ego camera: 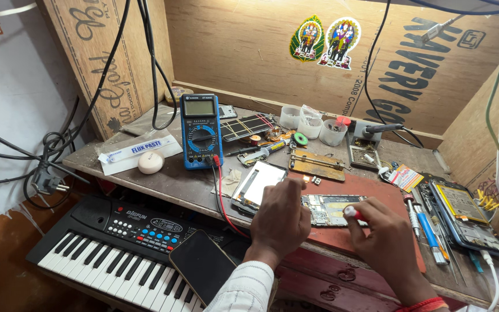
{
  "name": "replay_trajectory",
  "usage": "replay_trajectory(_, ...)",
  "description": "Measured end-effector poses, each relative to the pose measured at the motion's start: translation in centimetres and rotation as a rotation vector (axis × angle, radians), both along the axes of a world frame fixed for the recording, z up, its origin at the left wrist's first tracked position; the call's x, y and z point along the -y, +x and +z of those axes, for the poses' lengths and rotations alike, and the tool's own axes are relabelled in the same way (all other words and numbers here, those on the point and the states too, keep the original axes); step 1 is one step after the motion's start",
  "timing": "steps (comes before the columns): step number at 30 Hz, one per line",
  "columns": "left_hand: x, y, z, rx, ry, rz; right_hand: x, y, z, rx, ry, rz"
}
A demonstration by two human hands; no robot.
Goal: The person works at a cluttered repair bench on a disassembled smartphone, holding the phone frame steady with one hand while using a red-handled screwdriver to unscrew and pry at the internal components. They reposition the phone and continue working on the board and frame throughout the clip.
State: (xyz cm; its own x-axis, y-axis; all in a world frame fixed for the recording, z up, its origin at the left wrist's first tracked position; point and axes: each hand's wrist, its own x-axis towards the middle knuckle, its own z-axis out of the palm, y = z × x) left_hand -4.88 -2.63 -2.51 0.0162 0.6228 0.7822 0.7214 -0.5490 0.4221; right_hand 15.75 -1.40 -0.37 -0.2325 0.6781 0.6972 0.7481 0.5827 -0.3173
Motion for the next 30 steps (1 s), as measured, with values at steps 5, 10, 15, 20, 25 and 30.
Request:
replay_trajectory(5, -0.3, 0.1, 0.2, 0.142, -0.064, 0.052, -0.2, 0.2, 0.0, -0.045, 0.037, -0.055)
replay_trajectory(10, -0.5, 0.2, 0.3, 0.134, -0.067, 0.1, 0.0, 1.0, 0.0, -0.291, 0.077, -0.138)
replay_trajectory(15, -0.6, 0.0, 0.1, 0.065, -0.013, 0.083, -0.6, 1.5, -0.3, -0.443, 0.035, -0.234)
replay_trajectory(20, -0.7, 0.0, 0.1, 0.05, -0.035, 0.088, -0.8, 1.8, -0.5, -0.516, 0.079, -0.138)
replay_trajectory(25, -0.8, -0.1, 0.2, -0.003, -0.08, 0.128, -1.0, 1.8, -0.5, -0.556, 0.104, -0.095)
replay_trajectory(30, -0.6, 0.0, 0.2, -0.067, -0.039, 0.117, -1.2, 2.1, -1.1, -0.581, 0.087, 0.002)
